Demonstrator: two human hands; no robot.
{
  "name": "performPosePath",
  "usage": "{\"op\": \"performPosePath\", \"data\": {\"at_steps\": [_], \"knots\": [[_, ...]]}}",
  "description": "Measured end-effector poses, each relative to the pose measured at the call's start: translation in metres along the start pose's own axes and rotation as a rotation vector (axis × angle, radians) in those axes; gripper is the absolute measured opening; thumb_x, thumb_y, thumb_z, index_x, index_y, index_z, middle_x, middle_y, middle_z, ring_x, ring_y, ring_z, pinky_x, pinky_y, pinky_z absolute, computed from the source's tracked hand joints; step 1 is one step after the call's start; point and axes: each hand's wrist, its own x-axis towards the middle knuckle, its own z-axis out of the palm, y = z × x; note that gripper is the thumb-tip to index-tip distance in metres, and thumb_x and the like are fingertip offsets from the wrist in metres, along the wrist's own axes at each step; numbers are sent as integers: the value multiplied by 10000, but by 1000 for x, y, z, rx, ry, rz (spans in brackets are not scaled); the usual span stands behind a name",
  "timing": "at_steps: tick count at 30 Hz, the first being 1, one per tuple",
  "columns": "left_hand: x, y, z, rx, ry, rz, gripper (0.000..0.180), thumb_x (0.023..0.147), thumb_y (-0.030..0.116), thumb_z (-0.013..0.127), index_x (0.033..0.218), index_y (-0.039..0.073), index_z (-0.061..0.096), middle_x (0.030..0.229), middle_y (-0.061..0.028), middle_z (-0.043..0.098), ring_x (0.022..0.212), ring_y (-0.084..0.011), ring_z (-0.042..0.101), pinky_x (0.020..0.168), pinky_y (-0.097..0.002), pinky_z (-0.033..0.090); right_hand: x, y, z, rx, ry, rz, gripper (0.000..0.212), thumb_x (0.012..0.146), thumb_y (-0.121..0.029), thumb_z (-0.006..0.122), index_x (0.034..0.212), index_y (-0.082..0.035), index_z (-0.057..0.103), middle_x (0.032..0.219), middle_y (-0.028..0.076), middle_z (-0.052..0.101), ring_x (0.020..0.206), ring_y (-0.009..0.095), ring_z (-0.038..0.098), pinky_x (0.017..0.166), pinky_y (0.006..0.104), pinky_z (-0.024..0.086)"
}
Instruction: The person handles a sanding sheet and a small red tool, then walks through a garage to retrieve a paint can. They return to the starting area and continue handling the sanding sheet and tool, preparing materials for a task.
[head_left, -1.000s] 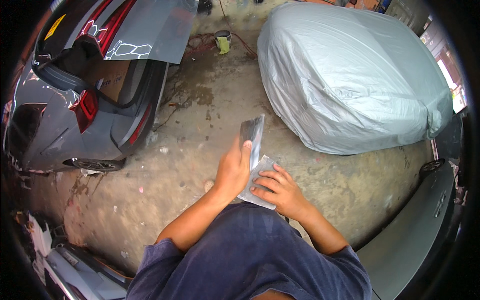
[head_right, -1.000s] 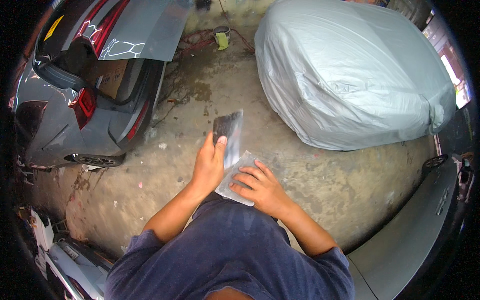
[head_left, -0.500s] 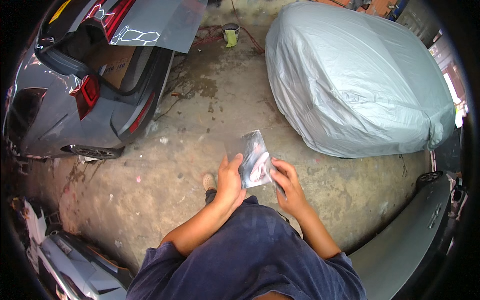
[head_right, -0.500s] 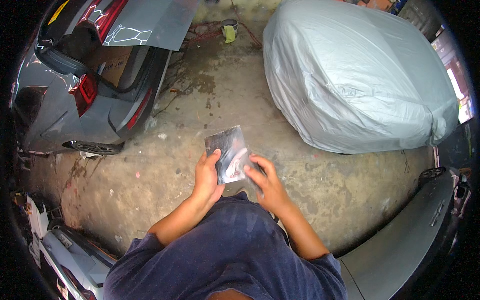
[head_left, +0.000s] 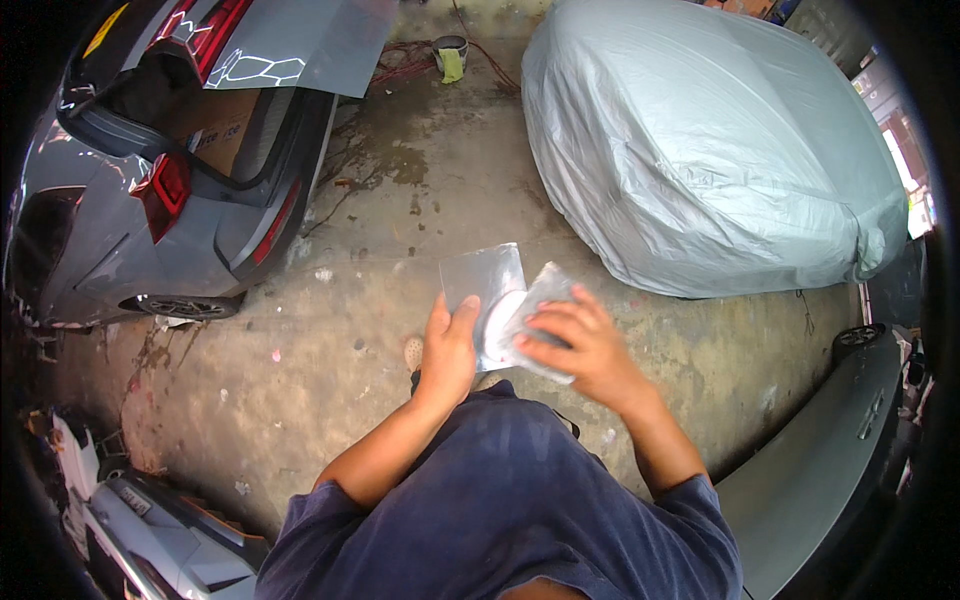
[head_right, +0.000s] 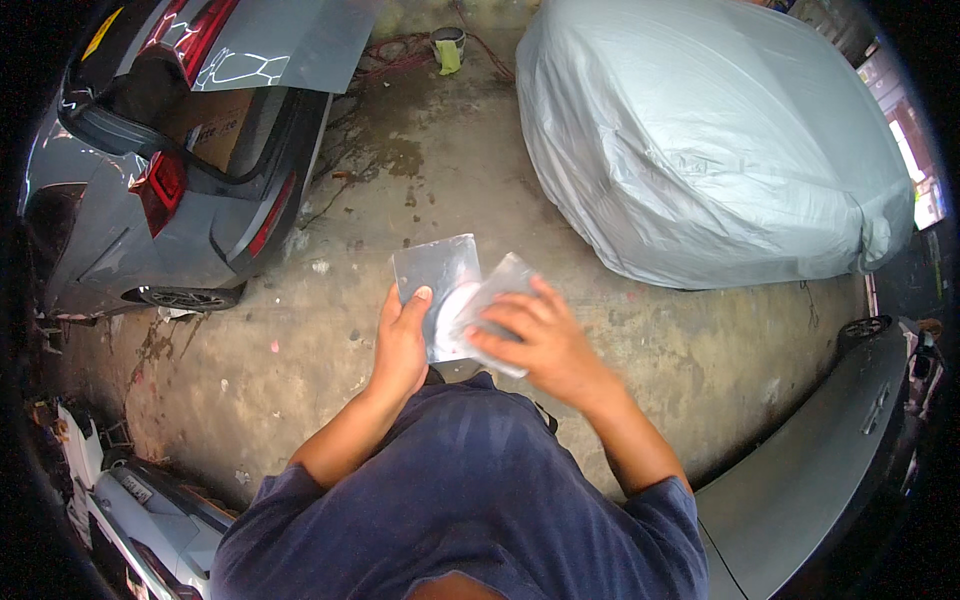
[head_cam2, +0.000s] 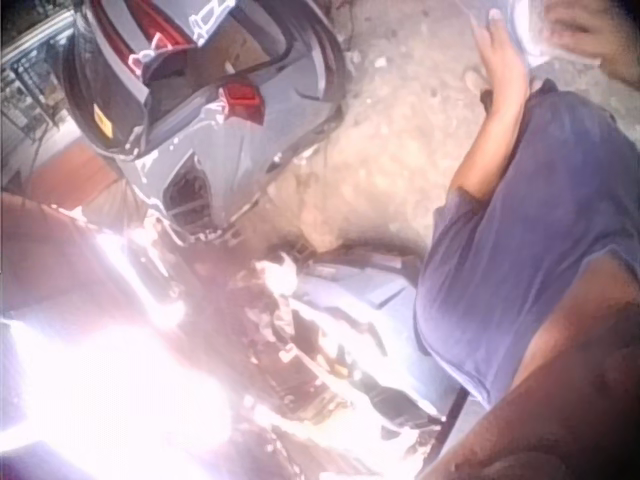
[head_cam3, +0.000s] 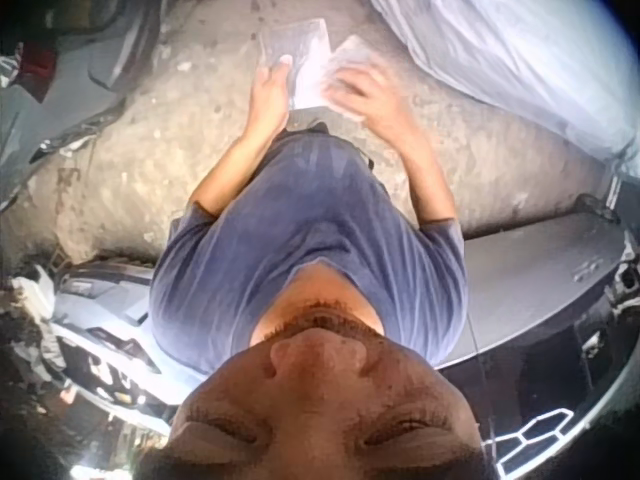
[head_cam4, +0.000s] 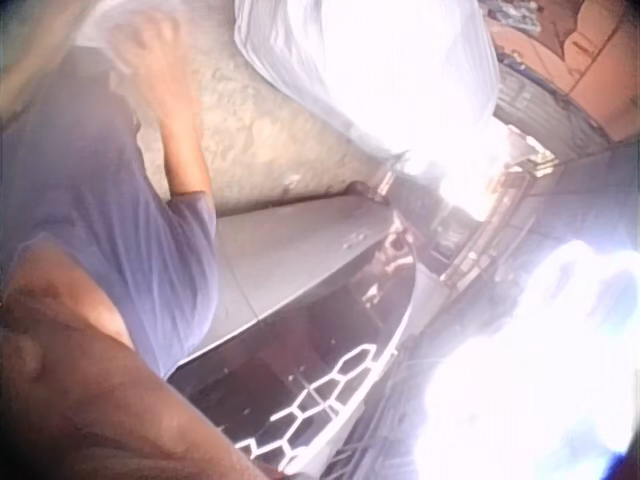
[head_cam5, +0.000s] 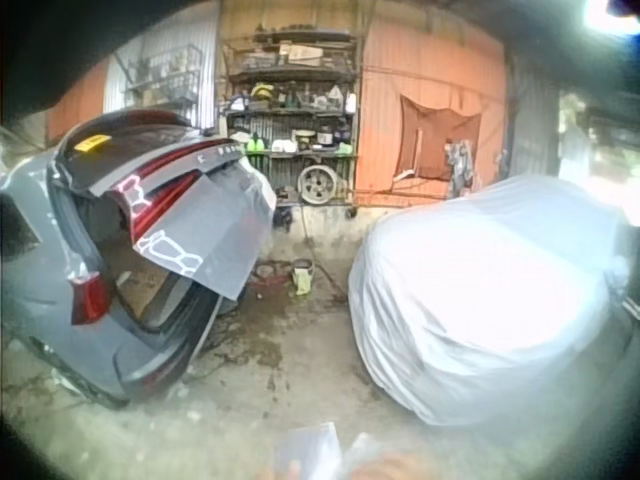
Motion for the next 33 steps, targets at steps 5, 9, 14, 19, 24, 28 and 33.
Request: {"op": "performPosePath", "data": {"at_steps": [5,9,14,19,24,28,33], "knots": [[-1,11,2,202,-126,-51,381,1038,204,493,1325,-45,511,1182,-119,648,1061,-168,590,951,-306,448,3,7,-25,-75,-109,32,506,672,36,676,1112,-208,722,1171,-24,656,1200,183,582,1152,541,335],[3,19,11,409,-172,50,365,1040,228,487,1270,-49,547,1051,-158,693,980,-205,637,890,-358,478,16,-1,-6,2,-57,28,446,690,-7,687,1094,-190,719,1184,-15,654,1194,194,589,1143,523,342],[6,33,11,633,-58,166,364,1051,222,462,1283,-48,537,1032,-210,695,955,-260,663,857,-387,490,1,-29,11,123,-71,-32,404,716,-72,704,1101,-195,719,1182,-8,658,1194,206,591,1135,503,352],[9,57,22,500,19,383,353,1061,201,451,1303,-49,510,1065,-206,696,961,-247,671,867,-366,497,-11,-24,5,143,-150,19,474,702,-43,745,1155,-176,704,1227,43,617,1239,261,567,1148,546,337],[20,28,12,-183,74,-36,333,1026,136,494,1329,-2,505,1186,-152,649,1038,-224,649,889,-370,521,4,-40,2,412,225,-9,542,738,-87,813,1250,-176,658,1341,144,502,1292,402,505,1145,583,343],[6,10,10,-423,82,-247,337,1002,114,517,1323,19,477,1204,-133,615,1100,-257,636,944,-396,540,-10,-15,34,489,126,249,697,695,73,737,1328,-187,605,1379,162,460,1320,385,474,1120,486,399],[-2,9,1,-344,44,-228,414,1009,131,524,1384,-4,416,1258,-141,585,1130,-245,612,971,-382,523,-45,48,31,-38,-74,358,660,703,135,636,1292,-165,638,1325,107,554,1262,333,531,1096,475,417]]}}
